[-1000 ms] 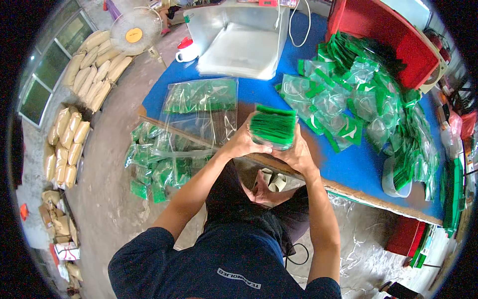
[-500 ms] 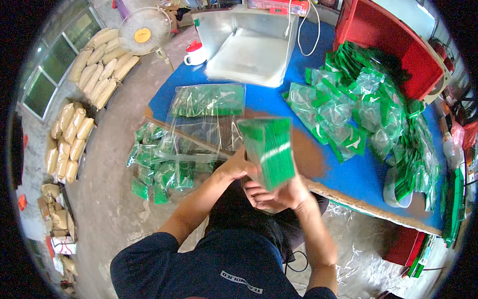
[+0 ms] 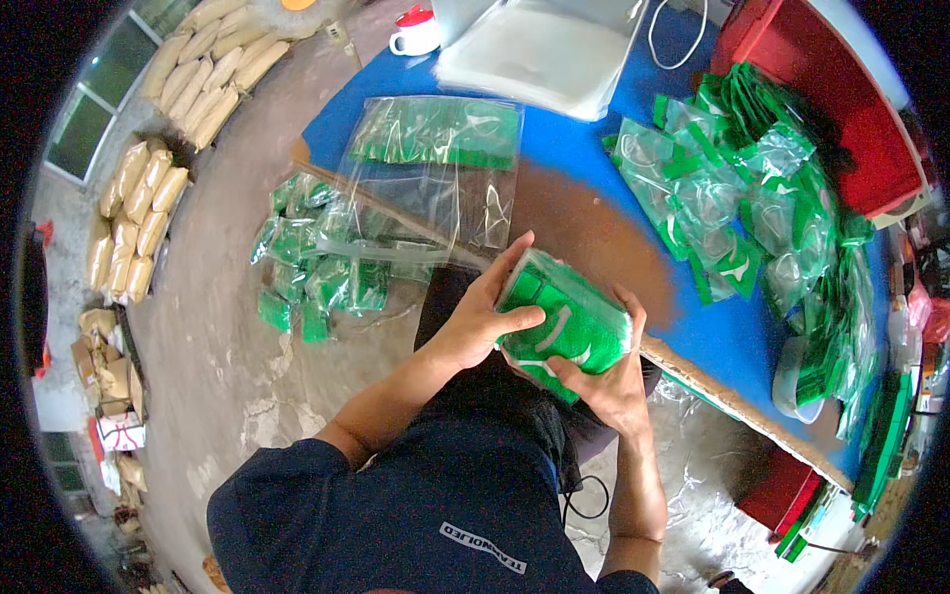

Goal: The recorder counts a stack of small green packets and places them into a larger clear plastic bag.

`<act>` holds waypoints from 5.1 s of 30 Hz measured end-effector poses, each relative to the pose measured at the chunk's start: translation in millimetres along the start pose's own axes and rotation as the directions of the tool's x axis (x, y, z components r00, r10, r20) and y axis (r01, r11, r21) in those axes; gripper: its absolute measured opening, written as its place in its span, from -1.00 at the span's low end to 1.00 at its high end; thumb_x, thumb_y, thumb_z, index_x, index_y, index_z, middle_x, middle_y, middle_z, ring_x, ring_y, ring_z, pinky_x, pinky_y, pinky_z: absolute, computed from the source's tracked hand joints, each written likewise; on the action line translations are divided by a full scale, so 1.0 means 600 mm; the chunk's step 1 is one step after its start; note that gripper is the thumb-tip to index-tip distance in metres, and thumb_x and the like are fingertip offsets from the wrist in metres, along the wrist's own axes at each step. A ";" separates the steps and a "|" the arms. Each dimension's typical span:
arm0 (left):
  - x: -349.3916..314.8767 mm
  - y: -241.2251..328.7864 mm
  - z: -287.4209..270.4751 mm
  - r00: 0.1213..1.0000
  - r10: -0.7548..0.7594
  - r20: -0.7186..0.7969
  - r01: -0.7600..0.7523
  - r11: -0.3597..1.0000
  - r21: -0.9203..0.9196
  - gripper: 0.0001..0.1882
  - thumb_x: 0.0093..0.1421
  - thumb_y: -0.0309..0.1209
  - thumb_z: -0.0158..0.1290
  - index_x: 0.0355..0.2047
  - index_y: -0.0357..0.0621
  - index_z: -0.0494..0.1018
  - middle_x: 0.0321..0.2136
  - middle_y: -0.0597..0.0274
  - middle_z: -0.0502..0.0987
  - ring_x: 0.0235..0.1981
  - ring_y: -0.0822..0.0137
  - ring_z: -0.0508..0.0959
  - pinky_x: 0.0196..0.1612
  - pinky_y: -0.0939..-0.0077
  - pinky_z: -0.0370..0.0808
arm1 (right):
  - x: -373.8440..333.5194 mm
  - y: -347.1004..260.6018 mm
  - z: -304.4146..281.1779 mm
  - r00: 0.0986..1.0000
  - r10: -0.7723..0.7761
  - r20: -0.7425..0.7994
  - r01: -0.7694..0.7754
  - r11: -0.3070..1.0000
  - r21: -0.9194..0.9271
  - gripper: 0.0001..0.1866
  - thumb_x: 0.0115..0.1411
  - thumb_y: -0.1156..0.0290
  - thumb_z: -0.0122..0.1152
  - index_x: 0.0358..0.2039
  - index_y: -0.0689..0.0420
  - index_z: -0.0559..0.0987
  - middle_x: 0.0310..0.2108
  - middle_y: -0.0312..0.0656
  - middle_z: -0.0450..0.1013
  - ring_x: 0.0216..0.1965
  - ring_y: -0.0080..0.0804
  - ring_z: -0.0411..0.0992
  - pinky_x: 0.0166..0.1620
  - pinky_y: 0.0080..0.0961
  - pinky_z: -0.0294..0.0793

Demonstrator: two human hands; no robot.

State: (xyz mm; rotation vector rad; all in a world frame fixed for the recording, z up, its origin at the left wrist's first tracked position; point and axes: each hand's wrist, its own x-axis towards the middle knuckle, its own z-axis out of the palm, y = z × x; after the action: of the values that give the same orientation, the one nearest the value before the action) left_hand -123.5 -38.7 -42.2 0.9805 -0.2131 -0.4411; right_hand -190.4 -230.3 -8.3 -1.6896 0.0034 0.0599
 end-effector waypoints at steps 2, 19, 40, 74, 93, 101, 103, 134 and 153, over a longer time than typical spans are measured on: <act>-0.007 -0.001 -0.001 1.000 0.007 -0.007 -0.008 1.000 -0.029 0.02 0.07 -0.59 0.26 0.43 -0.07 -0.12 0.21 0.12 0.30 0.17 0.30 0.37 0.26 0.35 0.26 | 0.002 -0.004 0.009 1.000 -0.016 -0.008 0.016 0.999 0.038 0.09 -0.15 0.52 0.53 0.30 0.12 -0.02 0.12 -0.01 0.28 0.15 -0.21 0.31 0.23 -0.26 0.30; -0.010 0.153 -0.285 0.835 0.392 0.386 -0.189 -0.455 0.870 -0.48 -0.04 -0.62 0.15 0.01 -0.10 0.47 0.01 0.06 0.39 0.07 -0.03 0.40 0.14 0.10 0.35 | 0.087 0.103 -0.052 0.553 -0.689 -0.469 0.254 0.675 -0.692 0.05 -0.21 0.28 0.62 0.24 0.21 0.17 0.04 0.12 0.32 0.05 0.07 0.37 0.11 -0.14 0.37; 0.073 0.118 -0.102 0.811 0.512 0.283 -0.307 -0.038 0.951 -0.75 0.02 -0.54 0.29 -0.24 -0.18 0.58 -0.57 0.21 0.41 -0.59 0.38 0.44 -0.50 0.53 0.41 | 0.058 0.021 -0.076 0.960 0.184 -0.212 -0.038 0.834 0.551 -0.18 0.03 0.13 0.42 0.23 0.20 0.30 0.02 -0.16 0.44 0.01 -0.33 0.44 0.06 -0.37 0.46; 0.123 -0.093 0.166 0.861 -0.497 0.110 0.491 0.755 -0.434 -0.27 0.34 0.04 -0.16 0.33 -0.23 0.08 0.32 -0.01 0.14 0.30 0.06 0.20 0.37 0.07 0.09 | 0.000 0.013 -0.003 0.673 -0.464 -0.576 0.372 0.886 -0.278 0.24 -0.31 0.03 0.63 0.29 0.27 0.10 -0.02 0.04 0.32 0.00 -0.03 0.36 0.00 -0.20 0.44; 0.120 -0.073 0.063 0.702 -0.378 0.603 0.706 0.258 -0.660 -0.62 0.30 -0.23 -0.03 0.01 -0.19 0.49 -0.02 -0.05 0.52 0.08 0.05 0.44 0.21 -0.03 0.38 | -0.052 -0.009 -0.068 0.845 -0.307 -0.437 0.345 0.938 0.008 -0.69 0.01 0.42 0.50 -0.26 0.22 0.58 -0.32 -0.27 0.54 -0.29 -0.57 0.49 -0.19 -0.56 0.52; 0.115 -0.079 0.053 0.715 -0.369 0.594 0.696 0.295 -0.655 -0.65 0.32 -0.25 -0.04 -0.02 -0.22 0.47 0.00 -0.06 0.50 0.11 0.04 0.44 0.22 -0.06 0.38 | -0.060 -0.014 -0.068 0.826 -0.352 -0.441 0.348 0.933 -0.094 -0.85 0.10 0.56 0.35 -0.30 0.22 0.59 -0.34 -0.16 0.53 -0.30 -0.37 0.52 -0.22 -0.44 0.49; 0.107 -0.063 0.071 0.734 -0.392 0.554 0.675 0.339 -0.655 -0.66 0.32 -0.25 -0.02 -0.03 -0.22 0.46 -0.03 -0.04 0.52 0.03 0.05 0.49 0.15 -0.01 0.44 | -0.060 -0.032 -0.065 0.727 -0.483 -0.487 0.400 0.875 -0.272 -0.83 0.09 0.65 0.25 -0.28 0.17 0.62 -0.19 -0.12 0.50 -0.18 -0.26 0.50 -0.14 -0.41 0.49; 0.098 -0.061 0.078 0.746 -0.406 0.528 0.662 0.361 -0.657 -0.66 0.31 -0.26 0.02 -0.03 -0.23 0.43 -0.10 0.04 0.54 -0.05 0.13 0.54 0.08 0.13 0.50 | -0.063 -0.025 -0.062 0.692 -0.599 -0.403 0.397 0.782 -0.480 -0.76 0.00 0.56 0.36 -0.28 0.11 0.58 -0.06 -0.12 0.43 -0.09 -0.09 0.47 -0.10 -0.31 0.52; 0.096 -0.055 0.072 0.754 -0.321 0.573 0.656 0.319 -0.684 -0.61 0.36 -0.24 -0.05 0.08 -0.21 0.40 0.05 0.01 0.48 0.08 0.09 0.47 0.16 0.08 0.44 | -0.050 -0.025 -0.056 0.652 -0.700 -0.292 0.450 0.667 -0.594 -0.70 -0.06 0.37 0.49 -0.32 0.12 0.56 -0.01 -0.06 0.42 -0.09 -0.09 0.44 -0.08 -0.24 0.47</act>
State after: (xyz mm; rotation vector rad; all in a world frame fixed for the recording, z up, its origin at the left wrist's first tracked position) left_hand -96.5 -113.1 -47.8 -0.1213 0.0481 -1.1847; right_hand -218.6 -263.0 11.9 -2.0742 -0.2009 -0.9744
